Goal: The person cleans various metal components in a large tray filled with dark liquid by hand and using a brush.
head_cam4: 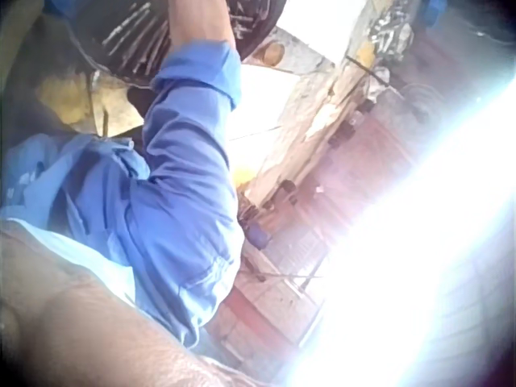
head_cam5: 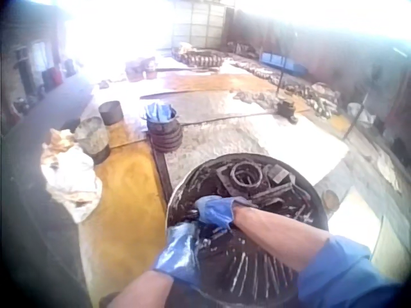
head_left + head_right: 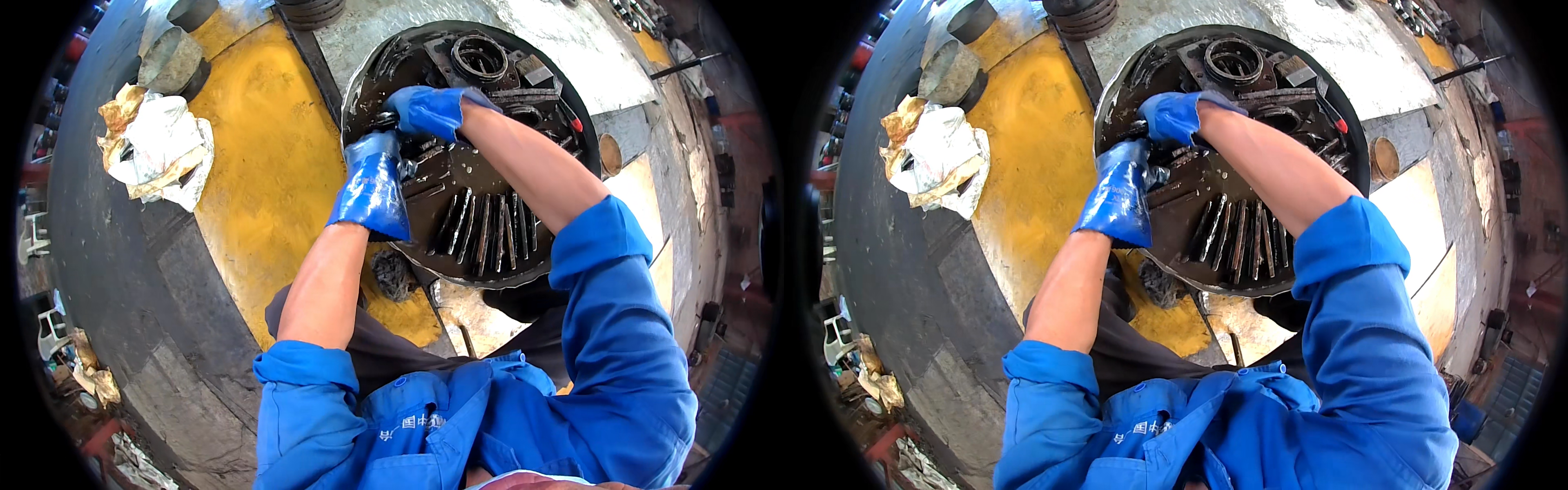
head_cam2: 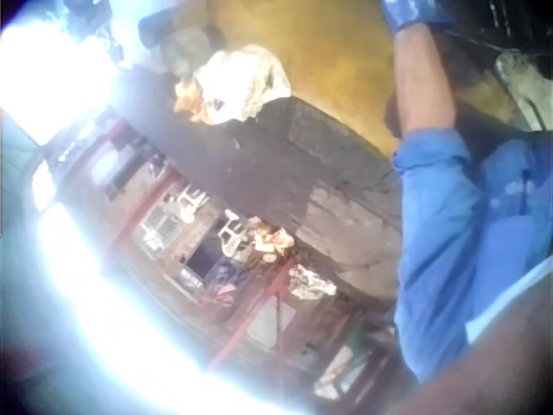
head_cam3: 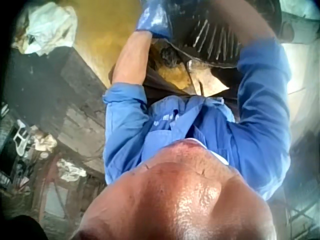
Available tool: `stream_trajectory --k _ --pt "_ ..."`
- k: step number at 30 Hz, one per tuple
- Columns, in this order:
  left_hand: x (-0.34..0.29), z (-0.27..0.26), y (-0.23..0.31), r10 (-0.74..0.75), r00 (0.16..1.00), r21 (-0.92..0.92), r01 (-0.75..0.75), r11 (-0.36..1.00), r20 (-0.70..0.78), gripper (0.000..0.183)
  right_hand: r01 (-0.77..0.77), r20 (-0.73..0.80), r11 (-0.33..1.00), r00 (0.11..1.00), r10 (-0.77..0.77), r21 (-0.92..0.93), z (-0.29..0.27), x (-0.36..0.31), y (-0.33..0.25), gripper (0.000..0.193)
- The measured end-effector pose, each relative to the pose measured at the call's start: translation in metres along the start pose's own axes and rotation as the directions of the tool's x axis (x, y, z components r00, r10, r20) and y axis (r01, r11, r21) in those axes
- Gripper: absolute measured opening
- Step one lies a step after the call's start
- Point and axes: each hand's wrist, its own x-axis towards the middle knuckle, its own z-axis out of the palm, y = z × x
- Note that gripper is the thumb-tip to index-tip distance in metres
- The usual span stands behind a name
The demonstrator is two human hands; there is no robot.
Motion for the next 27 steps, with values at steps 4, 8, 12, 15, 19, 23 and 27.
stream_trajectory --k 4,8,12,15,19,23,27 --pt "0.012 0.012 -0.020 -0.065 0.991 -0.079 0.056 0.995 -0.117 0.033 0.042 -0.047 0.988 0.998 -0.036 0.146 -0.016 0.004 -0.016 0.047" --pt "0.008 0.010 -0.011 0.106 0.890 -0.029 -0.132 0.991 -0.443 0.019 -0.094 -0.165 0.986 0.979 0.116 0.135 -0.011 0.025 0.006 0.051" --pt "0.005 -0.004 -0.001 0.049 0.952 -0.006 -0.053 0.999 -0.303 0.026 -0.012 -0.285 0.965 0.954 0.089 0.261 0.004 0.039 0.026 0.046" --pt "0.010 -0.005 0.022 0.016 0.971 -0.015 -0.020 1.000 -0.240 0.029 -0.069 -0.510 0.905 0.807 0.298 0.420 -0.011 0.033 0.030 0.034" --pt "0.012 -0.012 -0.010 -0.057 0.949 -0.055 0.042 0.998 -0.309 0.035 -0.056 -0.467 0.941 0.857 0.217 0.334 -0.059 0.005 -0.027 0.043" --pt "0.023 -0.004 0.004 0.021 0.922 -0.033 -0.036 0.999 -0.388 0.044 -0.022 -0.426 0.946 0.889 0.166 0.322 -0.015 -0.063 0.001 0.044" --pt "0.012 -0.007 0.002 0.069 0.874 0.089 -0.030 0.996 -0.481 0.045 -0.006 -0.230 0.999 0.973 -0.003 -0.040 0.027 -0.121 -0.047 0.058"
